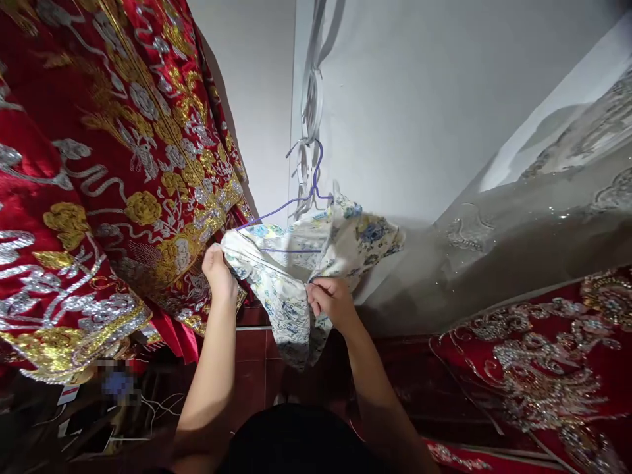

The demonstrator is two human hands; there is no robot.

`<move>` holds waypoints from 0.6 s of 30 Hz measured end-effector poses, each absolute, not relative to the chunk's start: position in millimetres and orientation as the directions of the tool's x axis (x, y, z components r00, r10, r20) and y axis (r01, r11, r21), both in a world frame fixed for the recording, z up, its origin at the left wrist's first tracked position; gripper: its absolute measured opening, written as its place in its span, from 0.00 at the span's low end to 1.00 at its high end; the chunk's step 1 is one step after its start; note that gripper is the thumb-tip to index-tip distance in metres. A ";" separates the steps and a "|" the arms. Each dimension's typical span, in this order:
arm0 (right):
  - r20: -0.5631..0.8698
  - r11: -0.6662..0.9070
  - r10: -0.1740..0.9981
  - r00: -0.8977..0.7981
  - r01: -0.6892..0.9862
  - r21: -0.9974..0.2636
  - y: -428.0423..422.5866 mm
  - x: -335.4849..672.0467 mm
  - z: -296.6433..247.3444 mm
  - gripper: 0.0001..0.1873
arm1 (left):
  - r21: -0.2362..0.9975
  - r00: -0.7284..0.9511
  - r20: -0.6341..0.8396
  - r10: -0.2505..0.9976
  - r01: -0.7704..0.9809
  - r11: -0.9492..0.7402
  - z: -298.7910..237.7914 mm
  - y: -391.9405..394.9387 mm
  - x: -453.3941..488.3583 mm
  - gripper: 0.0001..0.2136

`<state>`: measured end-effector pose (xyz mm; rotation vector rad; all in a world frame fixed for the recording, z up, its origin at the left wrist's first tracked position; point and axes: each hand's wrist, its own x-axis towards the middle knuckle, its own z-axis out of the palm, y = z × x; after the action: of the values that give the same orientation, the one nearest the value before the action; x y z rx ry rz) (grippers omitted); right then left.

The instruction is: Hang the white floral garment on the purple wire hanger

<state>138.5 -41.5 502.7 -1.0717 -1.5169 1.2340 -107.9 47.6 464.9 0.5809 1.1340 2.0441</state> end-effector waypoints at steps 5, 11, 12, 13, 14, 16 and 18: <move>0.023 0.046 0.969 -0.244 0.088 -0.995 -48.5 148.7 491.8 0.18 | 0.840 -0.404 -0.192 0.894 -0.539 -0.063 420.2 19.7 -72.3 0.09; -0.156 -0.043 0.935 -0.319 0.335 -0.941 -38.2 164.1 473.8 0.20 | 0.854 -0.137 -0.120 0.983 -0.520 0.032 446.0 -12.0 -34.5 0.15; -0.121 -0.025 0.962 -0.246 0.363 -0.932 -35.1 164.4 470.9 0.21 | 0.869 -0.081 -0.070 0.994 -0.494 0.021 455.4 -18.8 -27.8 0.15; -0.072 -0.003 0.983 -0.167 0.378 -0.926 -32.5 164.1 468.1 0.22 | 0.894 -0.020 -0.013 1.000 -0.449 0.003 463.9 -26.4 -20.6 0.14; -0.021 0.020 0.994 -0.104 0.377 -0.926 -30.5 163.3 465.5 0.23 | 0.924 0.038 0.042 0.998 -0.382 -0.024 470.9 -34.5 -13.2 0.14; 0.027 0.053 0.996 -0.081 0.333 -0.941 -29.7 161.2 460.3 0.25 | 0.970 0.127 0.122 0.984 -0.224 -0.092 479.2 -50.4 0.8 0.12; 0.052 0.091 0.987 -0.155 0.257 -0.962 -33.8 159.8 456.4 0.28 | 0.984 0.161 0.159 0.974 -0.100 -0.144 481.4 -62.6 11.3 0.11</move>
<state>159.8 -33.8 456.4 -1.2734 -1.5491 1.1246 11.3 -62.6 481.4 1.3285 0.9432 1.2313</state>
